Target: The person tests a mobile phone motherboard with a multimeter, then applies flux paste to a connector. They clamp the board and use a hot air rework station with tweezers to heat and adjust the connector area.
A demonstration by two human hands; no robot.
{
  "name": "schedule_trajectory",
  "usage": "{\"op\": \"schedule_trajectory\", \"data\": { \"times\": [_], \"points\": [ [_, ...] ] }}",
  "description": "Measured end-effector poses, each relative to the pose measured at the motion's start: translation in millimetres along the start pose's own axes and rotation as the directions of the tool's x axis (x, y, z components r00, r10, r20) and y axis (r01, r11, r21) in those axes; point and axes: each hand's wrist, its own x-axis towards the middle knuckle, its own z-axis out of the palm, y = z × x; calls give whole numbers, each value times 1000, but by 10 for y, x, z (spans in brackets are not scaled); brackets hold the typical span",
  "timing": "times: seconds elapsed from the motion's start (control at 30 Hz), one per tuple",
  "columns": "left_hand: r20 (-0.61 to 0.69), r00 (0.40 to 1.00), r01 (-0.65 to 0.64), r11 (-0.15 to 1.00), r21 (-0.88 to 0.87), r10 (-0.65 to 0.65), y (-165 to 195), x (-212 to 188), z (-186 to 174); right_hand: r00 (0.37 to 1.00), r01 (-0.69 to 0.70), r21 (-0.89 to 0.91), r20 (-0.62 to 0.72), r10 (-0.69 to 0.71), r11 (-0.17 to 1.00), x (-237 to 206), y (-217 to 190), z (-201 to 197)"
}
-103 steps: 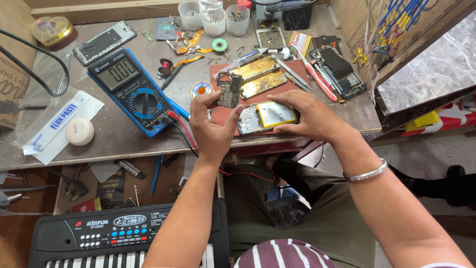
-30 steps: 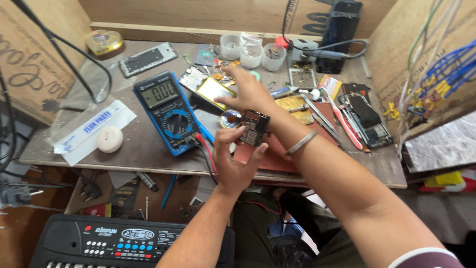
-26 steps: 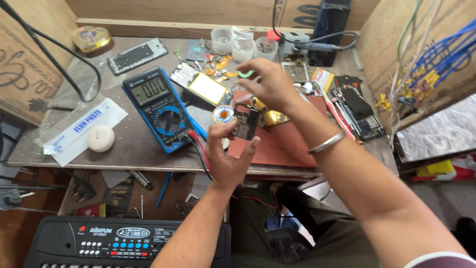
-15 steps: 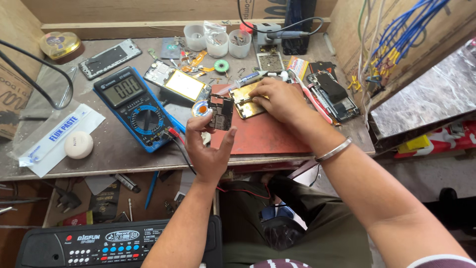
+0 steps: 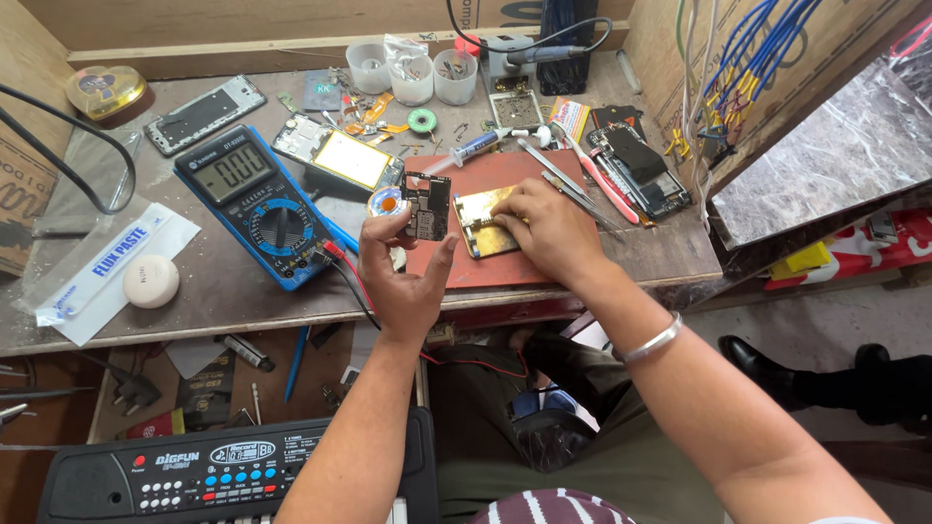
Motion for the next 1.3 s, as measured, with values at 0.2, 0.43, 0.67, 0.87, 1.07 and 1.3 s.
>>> {"op": "schedule_trajectory", "data": {
  "times": [0.2, 0.43, 0.67, 0.87, 1.07, 1.3],
  "points": [
    [52, 999, 11, 1000, -1, -10, 43, -58, 50, 997, -66, 2, -28, 66, 998, -298, -94, -3],
    [170, 979, -138, 978, 155, 111, 164, -68, 115, 983, -139, 380, -55, 173, 914, -392, -59, 22],
    [157, 982, -135, 967, 216, 102, 184, -71, 130, 936, -293, 826, 145, 322, 481, -413, -79, 138],
    [56, 997, 50, 994, 96, -55, 80, -50, 109, 984, 167, 116, 40, -173, 979, -252, -53, 23],
    [93, 996, 2, 991, 131, -15, 41, -121, 113, 980, 162, -3, 118, -161, 987, -138, 26, -16],
    [98, 995, 22, 991, 132, -35, 72, -119, 106, 964, 221, -56, 162, -210, 974, -147, 227, -295]
  ]
}}
